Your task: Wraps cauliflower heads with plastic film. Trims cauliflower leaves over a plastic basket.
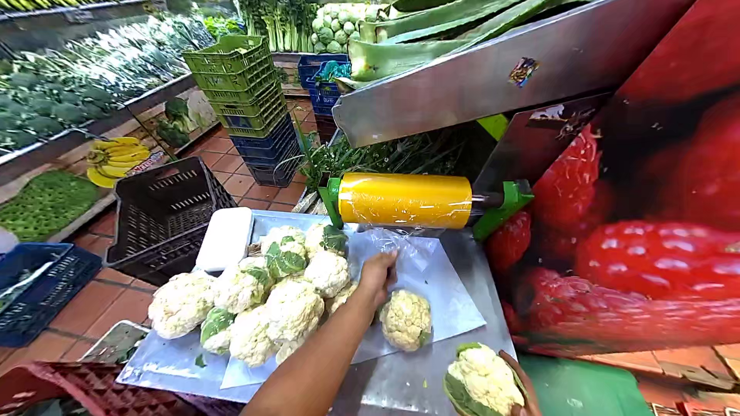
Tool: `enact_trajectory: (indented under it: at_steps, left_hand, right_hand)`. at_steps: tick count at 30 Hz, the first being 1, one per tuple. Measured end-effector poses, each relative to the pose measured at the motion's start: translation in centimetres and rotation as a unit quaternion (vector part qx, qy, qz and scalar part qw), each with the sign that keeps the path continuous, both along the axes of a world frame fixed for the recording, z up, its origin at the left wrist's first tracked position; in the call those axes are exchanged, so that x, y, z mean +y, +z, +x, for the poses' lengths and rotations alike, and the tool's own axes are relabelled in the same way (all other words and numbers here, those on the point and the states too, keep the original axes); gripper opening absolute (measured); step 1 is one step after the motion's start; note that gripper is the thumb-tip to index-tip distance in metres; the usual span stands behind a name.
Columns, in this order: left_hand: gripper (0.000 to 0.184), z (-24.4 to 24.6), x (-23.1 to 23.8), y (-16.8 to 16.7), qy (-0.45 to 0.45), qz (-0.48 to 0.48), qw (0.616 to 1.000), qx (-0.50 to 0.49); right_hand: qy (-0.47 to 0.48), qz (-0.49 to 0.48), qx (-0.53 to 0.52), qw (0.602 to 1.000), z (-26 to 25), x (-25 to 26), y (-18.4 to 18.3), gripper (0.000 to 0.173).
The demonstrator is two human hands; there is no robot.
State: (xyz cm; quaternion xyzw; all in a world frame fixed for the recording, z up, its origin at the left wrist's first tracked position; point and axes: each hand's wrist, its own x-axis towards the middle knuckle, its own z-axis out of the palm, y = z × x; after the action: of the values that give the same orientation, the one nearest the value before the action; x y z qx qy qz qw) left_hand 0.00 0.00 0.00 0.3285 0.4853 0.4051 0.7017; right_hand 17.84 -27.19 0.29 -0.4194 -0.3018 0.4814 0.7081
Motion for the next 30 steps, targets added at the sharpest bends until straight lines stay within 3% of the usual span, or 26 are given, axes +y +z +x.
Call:
enact_trajectory:
  at_steps: [3, 6, 9, 10, 13, 16, 19, 24, 28, 30]
  left_hand:
    - [0.020, -4.1, -8.8, 2.6, -0.166, -0.058, 0.983, 0.043]
    - [0.016, -8.2, -11.2, 3.6, -0.228, -0.080, 0.969, 0.043]
    - [0.081, -9.0, -7.6, 3.8, -0.137, -0.015, 0.989, -0.059]
    - [0.081, -8.1, -6.0, 3.7, -0.095, -0.004, 0.991, -0.095]
    - [0.037, -4.2, -3.1, 4.5, -0.033, -0.027, 0.992, -0.118]
    - [0.010, -3.2, -4.7, 7.7, -0.145, -0.008, 0.982, -0.125]
    - [0.009, -4.4, -7.5, 10.4, -0.174, -0.019, 0.974, -0.145]
    - [0.010, -5.7, -11.5, 10.8, -0.227, 0.004, 0.952, -0.205]
    - [0.011, -7.5, -14.8, 7.8, -0.302, 0.090, 0.933, -0.174]
    - [0.014, -8.8, -14.8, 4.5, -0.359, 0.113, 0.923, -0.086]
  right_hand:
    - [-0.006, 0.001, -0.007, 1.000, 1.2, 0.7, -0.3, 0.081]
    - [-0.005, -0.016, -0.035, 0.999, 2.1, 1.7, 0.0, 0.083]
    - [0.028, -0.024, -0.021, 0.999, 2.4, 3.5, 0.6, 0.083]
    - [0.045, -0.035, -0.002, 0.998, 2.3, 4.1, 0.8, 0.086]
    - [0.099, -0.106, 0.034, 0.989, 1.0, 5.8, 1.4, 0.091]
    - [0.136, -0.177, 0.078, 0.972, -1.2, 7.2, 0.6, 0.051]
    - [0.166, -0.218, 0.120, 0.954, -3.5, 9.0, 0.1, 0.046]
    - [0.157, -0.192, 0.036, 0.968, -5.4, 16.3, 2.9, 0.037]
    - [0.178, -0.130, -0.039, 0.975, -3.7, 21.5, 5.6, 0.035]
    - [0.177, -0.126, -0.018, 0.976, -3.8, 21.8, 8.8, 0.036]
